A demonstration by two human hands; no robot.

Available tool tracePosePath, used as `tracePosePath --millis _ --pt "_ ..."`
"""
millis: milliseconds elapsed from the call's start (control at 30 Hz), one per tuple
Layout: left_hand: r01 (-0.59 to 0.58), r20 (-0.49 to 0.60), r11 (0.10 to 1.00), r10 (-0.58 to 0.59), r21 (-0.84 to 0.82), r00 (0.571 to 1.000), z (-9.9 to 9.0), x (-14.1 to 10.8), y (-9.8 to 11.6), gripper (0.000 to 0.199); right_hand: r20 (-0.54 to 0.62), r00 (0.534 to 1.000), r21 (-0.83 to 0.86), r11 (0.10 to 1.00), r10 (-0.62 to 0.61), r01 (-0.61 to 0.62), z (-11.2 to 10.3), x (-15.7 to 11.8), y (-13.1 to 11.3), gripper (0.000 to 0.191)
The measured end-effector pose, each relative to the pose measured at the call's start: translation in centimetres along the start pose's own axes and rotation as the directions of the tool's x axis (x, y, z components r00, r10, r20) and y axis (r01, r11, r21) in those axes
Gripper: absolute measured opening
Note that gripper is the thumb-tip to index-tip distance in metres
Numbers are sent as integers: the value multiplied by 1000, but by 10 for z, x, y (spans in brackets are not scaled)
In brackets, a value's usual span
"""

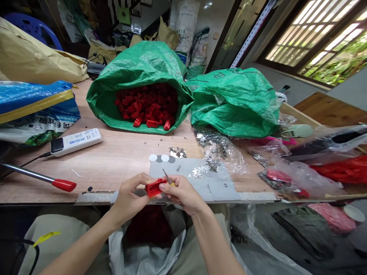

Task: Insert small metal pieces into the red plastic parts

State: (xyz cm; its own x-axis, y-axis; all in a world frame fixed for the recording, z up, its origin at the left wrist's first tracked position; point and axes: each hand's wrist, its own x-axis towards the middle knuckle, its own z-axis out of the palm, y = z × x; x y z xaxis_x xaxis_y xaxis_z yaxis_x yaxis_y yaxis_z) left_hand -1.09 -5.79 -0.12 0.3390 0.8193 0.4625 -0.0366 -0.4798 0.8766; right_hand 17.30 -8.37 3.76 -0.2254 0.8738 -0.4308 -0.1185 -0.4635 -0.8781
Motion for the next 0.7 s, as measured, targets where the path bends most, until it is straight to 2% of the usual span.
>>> tracePosePath --millis 67,167,233,267,300,333,400,433,467,567,633,700 --pt "53 39 997 -51 -54 998 -2 1 3 22 58 998 35 999 30 -32 0 -5 0 40" --pt "115 83 990 -108 -77 991 -5 2 3 22 26 999 3 999 40 -40 3 -12 3 44" --pt "147 98 989 -144 -20 985 -5 2 0 20 -105 994 -150 989 -16 0 2 -15 6 47" --pt "148 101 988 -151 39 983 -5 1 -2 19 -211 973 -266 963 -88 29 -2 -17 7 46" --pt "138 106 984 -151 113 983 -4 1 -5 18 -326 927 -399 916 -184 42 -7 -18 9 44" --pt "119 110 974 -142 190 984 -2 0 -7 17 -432 855 -533 846 -288 16 -13 -20 10 39" --pt "75 115 947 -116 311 987 1 0 -9 17 -562 696 -722 676 -446 -150 -29 -21 11 26" --pt "59 117 939 -105 339 988 2 0 -10 18 -585 656 -765 593 -477 -251 -37 -21 11 22" --pt "49 119 936 -96 350 988 3 0 -10 19 -594 641 -786 520 -486 -335 -44 -21 11 19" --pt "59 122 939 -106 338 987 5 2 -9 20 -581 666 -813 385 -468 -437 -57 -17 7 17" --pt "85 118 941 -130 327 984 4 4 -7 18 -568 684 -823 346 -457 -451 -61 -12 0 15" --pt "102 111 940 -146 327 983 3 5 -6 17 -561 719 -825 347 -409 -446 -65 -9 -9 13"
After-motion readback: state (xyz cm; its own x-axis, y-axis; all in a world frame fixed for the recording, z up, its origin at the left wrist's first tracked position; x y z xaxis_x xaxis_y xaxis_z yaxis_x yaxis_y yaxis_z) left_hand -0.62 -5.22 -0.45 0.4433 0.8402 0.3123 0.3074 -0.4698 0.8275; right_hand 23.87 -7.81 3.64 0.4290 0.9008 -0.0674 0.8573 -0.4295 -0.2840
